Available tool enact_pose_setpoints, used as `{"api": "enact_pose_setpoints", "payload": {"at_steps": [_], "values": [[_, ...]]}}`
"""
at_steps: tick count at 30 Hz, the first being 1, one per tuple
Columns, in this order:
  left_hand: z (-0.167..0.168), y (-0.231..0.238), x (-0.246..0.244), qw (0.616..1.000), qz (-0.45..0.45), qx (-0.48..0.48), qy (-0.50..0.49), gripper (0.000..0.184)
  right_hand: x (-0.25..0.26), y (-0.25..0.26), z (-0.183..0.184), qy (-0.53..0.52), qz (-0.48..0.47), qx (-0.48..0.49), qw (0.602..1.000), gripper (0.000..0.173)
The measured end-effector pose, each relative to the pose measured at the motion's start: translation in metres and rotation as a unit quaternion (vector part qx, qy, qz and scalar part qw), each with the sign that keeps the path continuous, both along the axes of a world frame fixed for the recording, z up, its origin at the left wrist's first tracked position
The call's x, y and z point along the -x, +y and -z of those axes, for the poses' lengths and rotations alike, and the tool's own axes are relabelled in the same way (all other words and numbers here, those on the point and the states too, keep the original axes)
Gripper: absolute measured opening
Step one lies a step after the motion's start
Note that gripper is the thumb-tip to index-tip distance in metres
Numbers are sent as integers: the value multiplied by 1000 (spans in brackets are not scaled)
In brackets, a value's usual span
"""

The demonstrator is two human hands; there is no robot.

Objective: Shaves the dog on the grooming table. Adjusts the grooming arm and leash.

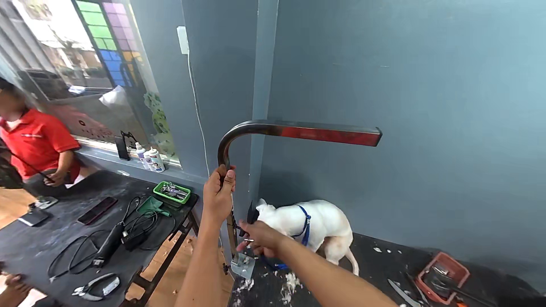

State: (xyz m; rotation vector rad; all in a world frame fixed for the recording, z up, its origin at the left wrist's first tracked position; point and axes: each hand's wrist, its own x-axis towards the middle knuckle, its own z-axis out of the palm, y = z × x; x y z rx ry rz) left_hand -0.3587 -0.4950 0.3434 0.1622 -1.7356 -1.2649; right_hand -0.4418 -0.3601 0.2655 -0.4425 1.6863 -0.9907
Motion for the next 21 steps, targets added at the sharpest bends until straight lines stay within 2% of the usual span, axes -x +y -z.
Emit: {"api": "enact_pose_setpoints", "payload": {"at_steps": [1,2,3,4,5,6,7,8,9,10,11,13,18,19,21], "values": [[-1,-1,-1,1000,2,2,-3,26,-5,-4,12,-25,46,36,998,45],[-2,-3,-1,1000,7,2,-3,26,-11,-7,20,13,83,71,994,29],[-3,-5,-1,1000,13,2,1,26,-14,-7,26,113,78,97,986,27],[-4,-6,1,1000,18,-1,12,25,-15,-4,31,261,30,109,959,35],[-7,-7,2,999,21,-5,26,25,-16,1,34,414,-39,121,901,40],[-13,-7,3,999,25,-6,34,25,-15,7,34,541,-107,131,824,46],[-21,-9,5,999,28,-4,42,25,-15,12,26,599,-146,119,779,53],[-31,-10,7,998,28,1,49,25,-17,17,10,605,-137,82,780,57],[-40,-10,8,998,30,6,53,25,-17,23,-10,579,-102,43,808,61],[-51,-11,9,998,32,11,57,26,-13,29,-29,558,-56,37,827,57],[-62,-12,9,998,30,15,60,27,-5,36,-46,557,-18,57,828,46],[-80,-13,10,997,35,23,70,28,20,54,-78,584,30,137,800,28],[-107,-13,13,995,44,28,87,29,64,86,-196,574,120,289,757,26],[-111,-13,14,995,43,29,88,29,61,88,-222,560,148,296,760,26],[-117,-9,13,996,36,27,79,29,40,89,-273,494,182,259,810,25]]}}
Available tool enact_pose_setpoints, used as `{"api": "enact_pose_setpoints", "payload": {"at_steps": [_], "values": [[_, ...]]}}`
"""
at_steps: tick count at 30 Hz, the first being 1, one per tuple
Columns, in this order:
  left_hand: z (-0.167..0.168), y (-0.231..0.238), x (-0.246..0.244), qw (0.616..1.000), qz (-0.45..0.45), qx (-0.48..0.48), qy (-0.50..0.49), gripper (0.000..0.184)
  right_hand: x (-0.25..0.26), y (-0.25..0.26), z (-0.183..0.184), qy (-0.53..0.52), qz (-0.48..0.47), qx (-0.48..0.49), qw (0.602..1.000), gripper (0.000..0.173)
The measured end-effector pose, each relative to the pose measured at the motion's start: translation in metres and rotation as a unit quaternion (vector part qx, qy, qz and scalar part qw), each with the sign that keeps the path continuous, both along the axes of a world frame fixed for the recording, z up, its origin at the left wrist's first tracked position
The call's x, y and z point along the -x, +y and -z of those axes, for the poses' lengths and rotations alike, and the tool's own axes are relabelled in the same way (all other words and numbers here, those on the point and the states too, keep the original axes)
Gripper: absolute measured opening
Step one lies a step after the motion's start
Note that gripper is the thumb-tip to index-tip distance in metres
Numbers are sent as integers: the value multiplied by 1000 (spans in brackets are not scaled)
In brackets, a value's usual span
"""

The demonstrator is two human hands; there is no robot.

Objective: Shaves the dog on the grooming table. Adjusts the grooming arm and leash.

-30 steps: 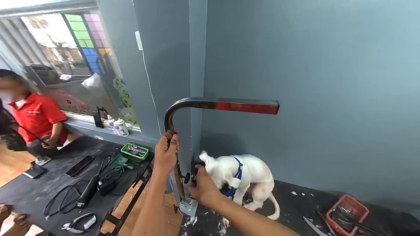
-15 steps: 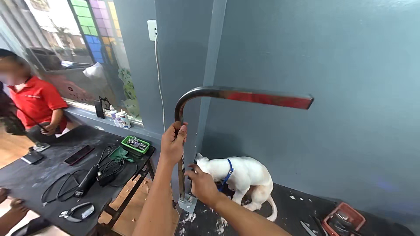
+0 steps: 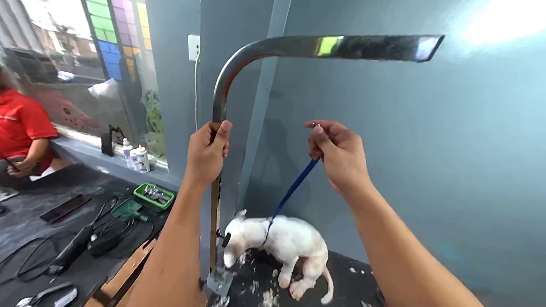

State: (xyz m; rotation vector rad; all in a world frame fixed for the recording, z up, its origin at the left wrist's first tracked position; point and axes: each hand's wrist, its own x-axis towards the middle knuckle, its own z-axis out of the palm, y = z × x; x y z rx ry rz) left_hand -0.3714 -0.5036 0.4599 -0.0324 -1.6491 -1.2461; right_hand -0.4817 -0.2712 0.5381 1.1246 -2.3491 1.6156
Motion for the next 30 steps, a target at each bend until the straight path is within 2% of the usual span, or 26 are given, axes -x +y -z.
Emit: {"api": "enact_pose_setpoints", "payload": {"at_steps": [2,4,11,13,14,17,21,25,30], "values": [[-4,6,-2,1000,-16,0,-11,31,28,-2,-3,52,-98,114,987,25],[-4,10,-1,999,-36,2,-25,32,41,-10,0,58,-144,162,974,19],[14,5,5,998,-48,-33,-23,30,40,-31,11,-77,-128,290,945,27],[21,6,5,998,-55,-35,-25,29,37,-34,14,-106,-148,320,930,20],[23,8,5,997,-60,-36,-31,29,35,-33,17,-108,-173,326,923,15],[31,12,2,994,-85,-33,-62,31,32,-30,24,-56,-264,310,912,20],[39,17,1,991,-94,-34,-86,34,23,-32,22,-10,-275,307,911,31],[43,25,0,990,-111,-39,-75,31,6,-40,8,-68,-295,317,899,44],[39,22,-1,991,-96,-39,-84,36,-10,-41,4,-99,-315,347,878,47]]}}
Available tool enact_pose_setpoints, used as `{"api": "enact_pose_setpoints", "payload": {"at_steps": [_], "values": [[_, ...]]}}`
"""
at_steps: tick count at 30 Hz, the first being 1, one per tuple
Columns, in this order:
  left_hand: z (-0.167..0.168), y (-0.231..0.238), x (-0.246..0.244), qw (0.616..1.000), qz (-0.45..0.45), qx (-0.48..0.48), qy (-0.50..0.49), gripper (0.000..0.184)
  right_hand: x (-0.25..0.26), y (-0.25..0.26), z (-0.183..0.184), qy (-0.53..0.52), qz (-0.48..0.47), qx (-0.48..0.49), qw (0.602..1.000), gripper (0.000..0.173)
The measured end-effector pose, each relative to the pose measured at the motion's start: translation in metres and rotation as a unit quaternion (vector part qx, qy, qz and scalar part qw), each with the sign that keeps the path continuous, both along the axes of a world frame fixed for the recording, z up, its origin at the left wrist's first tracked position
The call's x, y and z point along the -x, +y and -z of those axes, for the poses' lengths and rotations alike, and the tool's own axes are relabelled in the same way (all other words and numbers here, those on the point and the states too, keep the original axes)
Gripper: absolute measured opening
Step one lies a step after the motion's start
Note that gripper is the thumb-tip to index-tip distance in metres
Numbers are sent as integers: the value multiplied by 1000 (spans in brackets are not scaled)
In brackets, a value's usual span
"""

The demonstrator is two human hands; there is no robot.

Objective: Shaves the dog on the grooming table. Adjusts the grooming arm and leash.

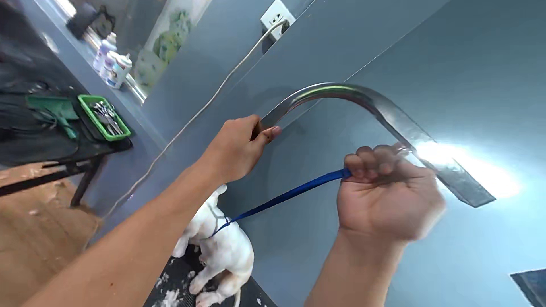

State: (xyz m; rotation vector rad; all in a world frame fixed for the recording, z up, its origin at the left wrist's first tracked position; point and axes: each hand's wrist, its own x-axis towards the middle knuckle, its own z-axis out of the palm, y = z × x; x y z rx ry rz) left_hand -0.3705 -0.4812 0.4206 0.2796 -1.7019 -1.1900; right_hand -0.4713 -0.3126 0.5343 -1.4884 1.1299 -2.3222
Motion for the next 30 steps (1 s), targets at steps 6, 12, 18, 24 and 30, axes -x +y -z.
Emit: {"api": "enact_pose_setpoints", "payload": {"at_steps": [6,12,18,24,30], "values": [[7,-4,5,999,-14,19,34,36,-10,3,-6,1,28,-5,1000,47],[4,-7,1,1000,-13,6,19,37,-8,2,-5,-28,26,-14,999,35],[3,-9,-1,1000,-12,12,16,36,-4,4,-8,-32,33,-9,999,33],[4,-9,1,999,-25,22,32,33,4,1,-5,17,21,64,998,40],[8,-9,7,994,-37,25,97,28,7,-15,6,-32,-39,147,988,45]]}}
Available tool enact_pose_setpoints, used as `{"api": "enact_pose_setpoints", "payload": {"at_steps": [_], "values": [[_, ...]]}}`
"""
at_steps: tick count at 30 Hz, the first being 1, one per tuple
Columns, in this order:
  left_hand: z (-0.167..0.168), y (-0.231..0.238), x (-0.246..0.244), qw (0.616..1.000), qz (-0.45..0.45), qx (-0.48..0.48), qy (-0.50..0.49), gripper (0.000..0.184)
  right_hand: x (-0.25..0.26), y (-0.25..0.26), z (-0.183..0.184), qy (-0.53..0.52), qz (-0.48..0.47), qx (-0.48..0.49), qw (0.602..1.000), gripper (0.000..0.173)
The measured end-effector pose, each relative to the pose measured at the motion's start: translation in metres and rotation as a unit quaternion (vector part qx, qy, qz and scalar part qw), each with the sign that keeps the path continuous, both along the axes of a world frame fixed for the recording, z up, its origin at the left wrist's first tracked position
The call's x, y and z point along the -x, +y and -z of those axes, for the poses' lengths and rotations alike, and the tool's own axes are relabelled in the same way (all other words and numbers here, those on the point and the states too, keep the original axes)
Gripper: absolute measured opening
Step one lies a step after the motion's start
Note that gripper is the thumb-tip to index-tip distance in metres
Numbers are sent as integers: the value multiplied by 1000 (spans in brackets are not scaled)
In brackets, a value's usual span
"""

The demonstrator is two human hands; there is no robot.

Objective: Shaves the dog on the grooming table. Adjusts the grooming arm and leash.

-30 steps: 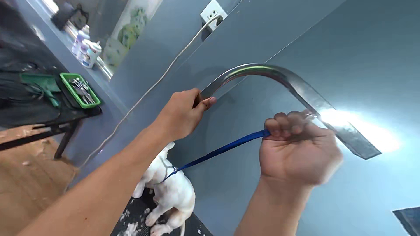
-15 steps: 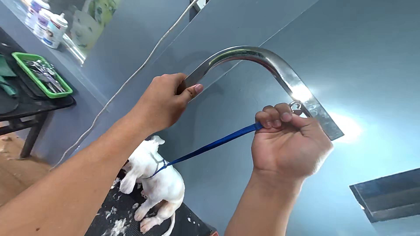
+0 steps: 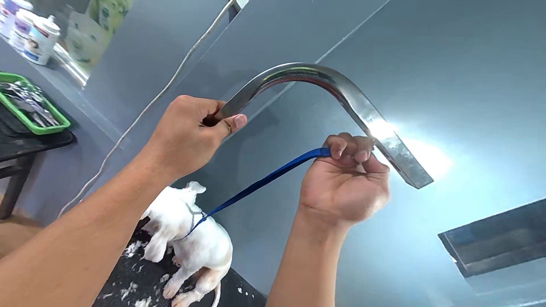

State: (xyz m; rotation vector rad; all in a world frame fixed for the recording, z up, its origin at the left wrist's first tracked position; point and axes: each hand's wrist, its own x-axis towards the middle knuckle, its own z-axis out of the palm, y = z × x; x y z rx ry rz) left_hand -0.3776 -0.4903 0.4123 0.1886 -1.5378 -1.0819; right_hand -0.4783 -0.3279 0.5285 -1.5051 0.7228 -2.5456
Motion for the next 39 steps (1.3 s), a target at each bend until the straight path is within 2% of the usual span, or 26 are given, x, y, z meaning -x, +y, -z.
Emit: {"api": "enact_pose_setpoints", "payload": {"at_steps": [3,7,9,11,12,13,14,15,16,17,19,21,22,23,24,26,29,31,33,34,35,36,37,38,39], "values": [[0,0,-1,1000,1,3,4,27,3,-3,-4,-34,-69,-5,997,41],[0,-1,-1,1000,-3,5,8,28,13,7,-5,-64,-219,-37,973,34],[1,-1,-1,1000,-6,6,11,28,14,5,-2,-59,-199,-28,978,34],[2,-3,-1,1000,1,2,12,27,9,1,-2,-29,-37,-19,999,36],[1,-5,-2,1000,8,2,15,26,5,1,0,-1,86,-7,996,33],[-1,-8,-2,1000,15,3,17,26,0,4,8,52,221,8,974,25],[-5,-10,-2,1000,21,6,20,26,-4,11,26,134,344,19,929,17],[-9,-11,-4,999,32,5,23,27,-9,19,51,226,443,20,867,26],[-14,-12,-6,998,49,4,25,27,-19,26,80,303,495,2,814,38],[-20,-13,-6,997,69,1,28,27,-30,29,115,346,507,-45,788,43],[-27,-17,-6,995,98,-8,31,28,-50,18,190,348,432,-224,801,39],[-30,-18,-5,992,118,-21,34,29,-63,3,243,259,274,-463,802,55],[-32,-18,-4,991,127,-25,37,29,-66,-6,259,188,205,-551,787,67],[-33,-19,-4,990,134,-31,40,28,-67,-14,273,125,155,-594,779,73],[-34,-19,-4,989,139,-35,40,28,-67,-20,284,79,125,-607,781,74],[-35,-20,-4,989,140,-36,35,28,-67,-30,297,51,138,-618,773,64],[-33,-20,-5,988,143,-36,33,28,-73,-34,302,98,195,-659,719,46],[-32,-19,-4,987,150,-40,35,27,-76,-39,303,13,179,-672,719,37],[-32,-18,-3,986,155,-42,33,27,-77,-47,303,-191,79,-649,732,59],[-32,-17,-2,987,155,-41,30,27,-77,-46,303,-268,31,-613,743,61],[-32,-16,-2,987,154,-40,28,27,-78,-43,303,-297,-8,-577,761,53],[-32,-16,-1,987,153,-40,27,27,-79,-40,306,-285,-21,-554,782,45],[-33,-16,-1,987,155,-41,26,26,-80,-40,310,-263,-2,-551,792,42],[-33,-17,-1,986,156,-44,27,26,-83,-41,314,-261,22,-563,783,45],[-32,-17,-1,986,157,-48,28,25,-85,-41,316,-276,28,-587,761,60]]}}
